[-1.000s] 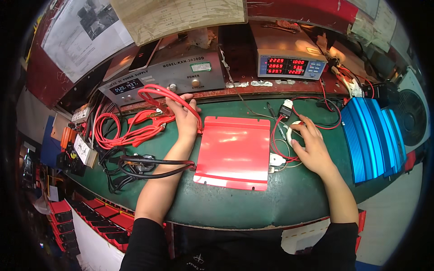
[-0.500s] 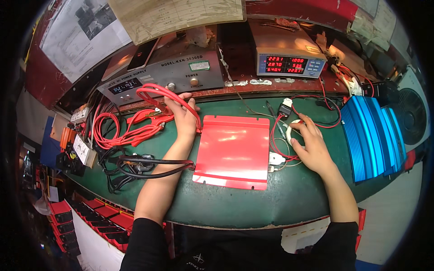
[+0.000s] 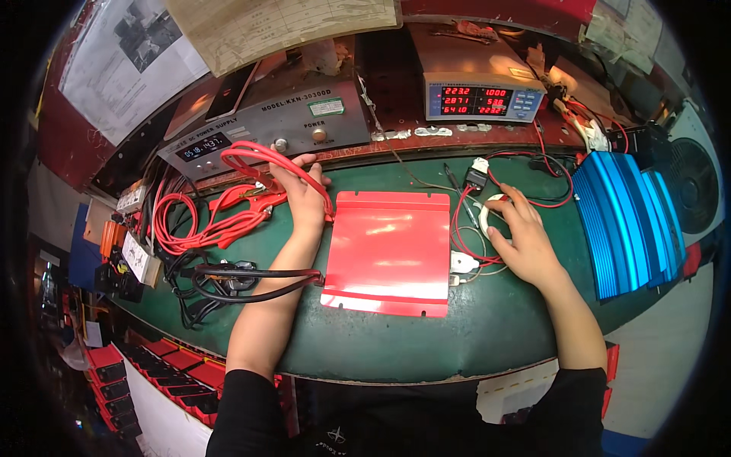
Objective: Connecting an electronic device to a testing station, monitoring digital displays for readings, and sorting the device.
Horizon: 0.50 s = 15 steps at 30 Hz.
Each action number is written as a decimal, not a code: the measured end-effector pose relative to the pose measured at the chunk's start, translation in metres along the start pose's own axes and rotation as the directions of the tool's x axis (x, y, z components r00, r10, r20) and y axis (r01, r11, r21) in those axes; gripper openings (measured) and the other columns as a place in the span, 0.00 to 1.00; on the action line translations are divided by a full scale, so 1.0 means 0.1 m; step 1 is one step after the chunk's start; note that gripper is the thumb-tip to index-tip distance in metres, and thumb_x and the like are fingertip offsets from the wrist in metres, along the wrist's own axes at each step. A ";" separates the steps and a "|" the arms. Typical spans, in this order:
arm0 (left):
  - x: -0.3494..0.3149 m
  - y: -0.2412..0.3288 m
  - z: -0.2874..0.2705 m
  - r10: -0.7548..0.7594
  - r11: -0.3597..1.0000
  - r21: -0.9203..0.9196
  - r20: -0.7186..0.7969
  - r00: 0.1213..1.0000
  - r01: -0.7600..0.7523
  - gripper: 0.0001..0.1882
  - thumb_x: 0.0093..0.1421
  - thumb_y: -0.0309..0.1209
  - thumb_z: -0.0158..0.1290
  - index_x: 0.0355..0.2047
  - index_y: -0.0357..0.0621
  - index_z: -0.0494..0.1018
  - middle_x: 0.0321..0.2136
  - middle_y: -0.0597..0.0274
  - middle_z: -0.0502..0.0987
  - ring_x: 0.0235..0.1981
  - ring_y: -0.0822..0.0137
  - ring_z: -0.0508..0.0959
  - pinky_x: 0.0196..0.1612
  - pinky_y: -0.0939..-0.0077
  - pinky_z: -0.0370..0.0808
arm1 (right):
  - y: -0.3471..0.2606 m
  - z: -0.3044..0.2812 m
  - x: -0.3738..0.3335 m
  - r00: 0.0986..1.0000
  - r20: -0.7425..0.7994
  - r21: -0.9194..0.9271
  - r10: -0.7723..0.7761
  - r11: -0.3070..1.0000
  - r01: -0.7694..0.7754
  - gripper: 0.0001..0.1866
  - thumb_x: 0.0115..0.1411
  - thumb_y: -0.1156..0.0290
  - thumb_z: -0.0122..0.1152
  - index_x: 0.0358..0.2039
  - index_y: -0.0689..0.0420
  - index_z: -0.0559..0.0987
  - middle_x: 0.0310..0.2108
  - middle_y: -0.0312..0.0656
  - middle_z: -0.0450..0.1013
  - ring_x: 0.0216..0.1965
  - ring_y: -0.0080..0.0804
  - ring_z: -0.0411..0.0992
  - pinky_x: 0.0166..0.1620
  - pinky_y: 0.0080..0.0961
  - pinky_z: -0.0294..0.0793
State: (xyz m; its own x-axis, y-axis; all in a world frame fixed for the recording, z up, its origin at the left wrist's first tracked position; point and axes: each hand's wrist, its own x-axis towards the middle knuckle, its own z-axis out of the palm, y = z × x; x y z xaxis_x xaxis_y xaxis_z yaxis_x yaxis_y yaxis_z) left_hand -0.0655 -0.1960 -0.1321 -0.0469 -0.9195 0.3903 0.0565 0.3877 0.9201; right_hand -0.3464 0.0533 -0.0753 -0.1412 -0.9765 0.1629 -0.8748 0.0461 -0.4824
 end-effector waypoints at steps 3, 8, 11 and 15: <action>0.00 0.01 0.01 0.002 1.000 -0.005 -0.002 1.000 -0.002 0.41 0.65 0.18 0.47 0.69 0.49 0.34 0.45 0.54 0.72 0.26 0.70 0.75 0.30 0.78 0.73 | 0.00 0.00 0.00 1.000 0.003 -0.009 -0.001 1.000 0.001 0.21 0.61 0.69 0.58 0.54 0.57 0.71 0.67 0.54 0.57 0.67 0.56 0.57 0.66 0.42 0.56; 0.00 0.02 0.01 0.005 1.000 -0.010 0.006 1.000 -0.005 0.41 0.65 0.18 0.47 0.69 0.49 0.34 0.45 0.54 0.72 0.26 0.70 0.75 0.30 0.78 0.73 | -0.01 -0.02 -0.01 1.000 0.000 -0.015 0.003 1.000 -0.003 0.21 0.61 0.69 0.57 0.54 0.57 0.71 0.67 0.54 0.57 0.67 0.55 0.57 0.66 0.42 0.56; 0.00 0.02 0.01 0.002 1.000 -0.013 0.000 1.000 -0.002 0.41 0.65 0.18 0.47 0.69 0.49 0.34 0.45 0.54 0.72 0.26 0.70 0.75 0.30 0.78 0.73 | 0.00 0.00 0.00 1.000 0.004 -0.002 0.001 1.000 -0.001 0.21 0.61 0.69 0.57 0.54 0.57 0.71 0.67 0.54 0.57 0.67 0.55 0.57 0.66 0.42 0.56; 0.01 0.02 0.01 0.005 1.000 -0.017 0.004 1.000 -0.005 0.42 0.65 0.18 0.47 0.70 0.50 0.34 0.45 0.54 0.71 0.26 0.71 0.74 0.30 0.78 0.73 | 0.01 0.00 0.00 1.000 0.001 -0.018 0.003 1.000 -0.003 0.21 0.60 0.70 0.58 0.54 0.57 0.71 0.67 0.54 0.57 0.67 0.56 0.57 0.66 0.41 0.56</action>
State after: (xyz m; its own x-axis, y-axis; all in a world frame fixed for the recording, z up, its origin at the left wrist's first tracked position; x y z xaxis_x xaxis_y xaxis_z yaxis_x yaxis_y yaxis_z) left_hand -0.0667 -0.1957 -0.1301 -0.0511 -0.9173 0.3950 0.0738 0.3909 0.9175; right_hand -0.3470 0.0530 -0.0759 -0.1433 -0.9766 0.1603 -0.8823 0.0527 -0.4676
